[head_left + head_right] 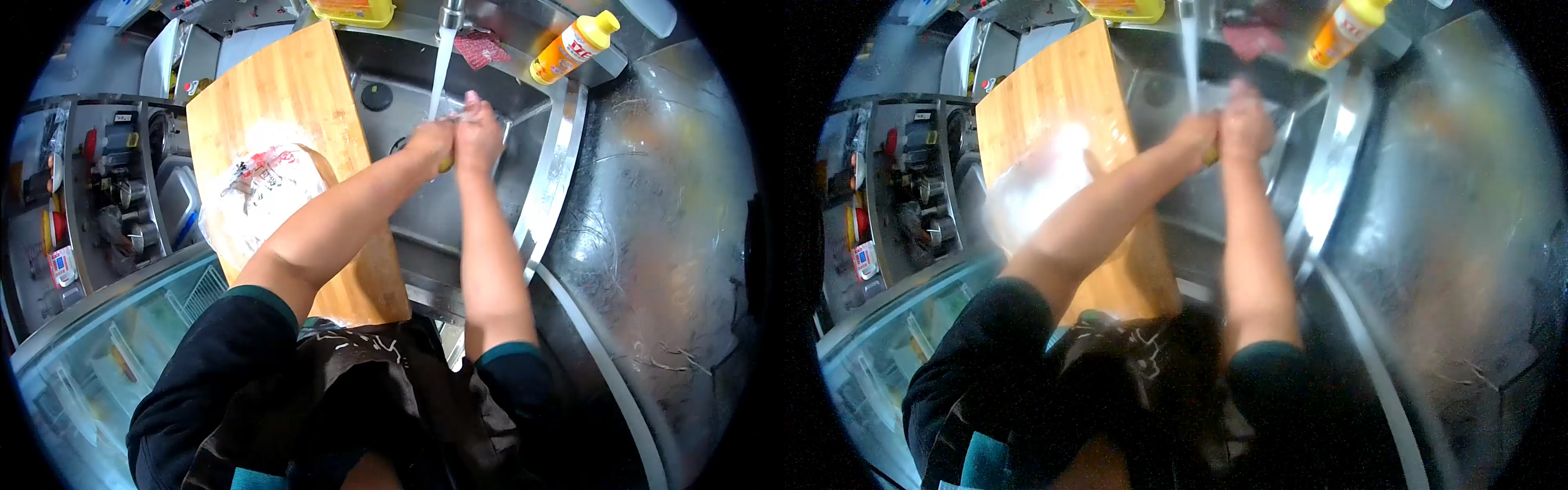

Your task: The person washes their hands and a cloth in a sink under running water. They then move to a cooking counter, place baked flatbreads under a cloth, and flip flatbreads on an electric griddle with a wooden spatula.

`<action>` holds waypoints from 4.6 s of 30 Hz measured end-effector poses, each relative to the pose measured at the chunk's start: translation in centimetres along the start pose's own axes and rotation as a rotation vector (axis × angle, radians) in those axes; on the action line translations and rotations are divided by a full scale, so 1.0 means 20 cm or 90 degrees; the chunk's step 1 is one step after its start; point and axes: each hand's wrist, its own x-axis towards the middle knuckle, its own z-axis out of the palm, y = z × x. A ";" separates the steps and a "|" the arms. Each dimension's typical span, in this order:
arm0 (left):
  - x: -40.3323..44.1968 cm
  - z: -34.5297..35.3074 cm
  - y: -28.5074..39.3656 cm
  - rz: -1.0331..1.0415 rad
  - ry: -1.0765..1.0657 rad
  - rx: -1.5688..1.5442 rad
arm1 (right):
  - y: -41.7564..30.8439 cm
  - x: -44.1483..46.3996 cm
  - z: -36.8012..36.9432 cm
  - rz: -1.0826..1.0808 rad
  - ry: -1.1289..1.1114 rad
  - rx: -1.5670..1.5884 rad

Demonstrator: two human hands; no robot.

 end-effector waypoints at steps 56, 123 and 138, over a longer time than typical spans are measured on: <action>-0.19 -0.24 0.15 -0.019 -0.209 -0.478 | 0.18 0.28 0.01 0.042 -0.273 0.318; 0.26 -0.04 -0.14 0.140 -0.193 -0.316 | -0.07 -0.26 0.07 -0.253 0.076 0.053; -0.13 -0.22 0.19 -0.141 -0.217 -0.467 | 0.18 0.10 -0.06 0.097 -0.455 0.442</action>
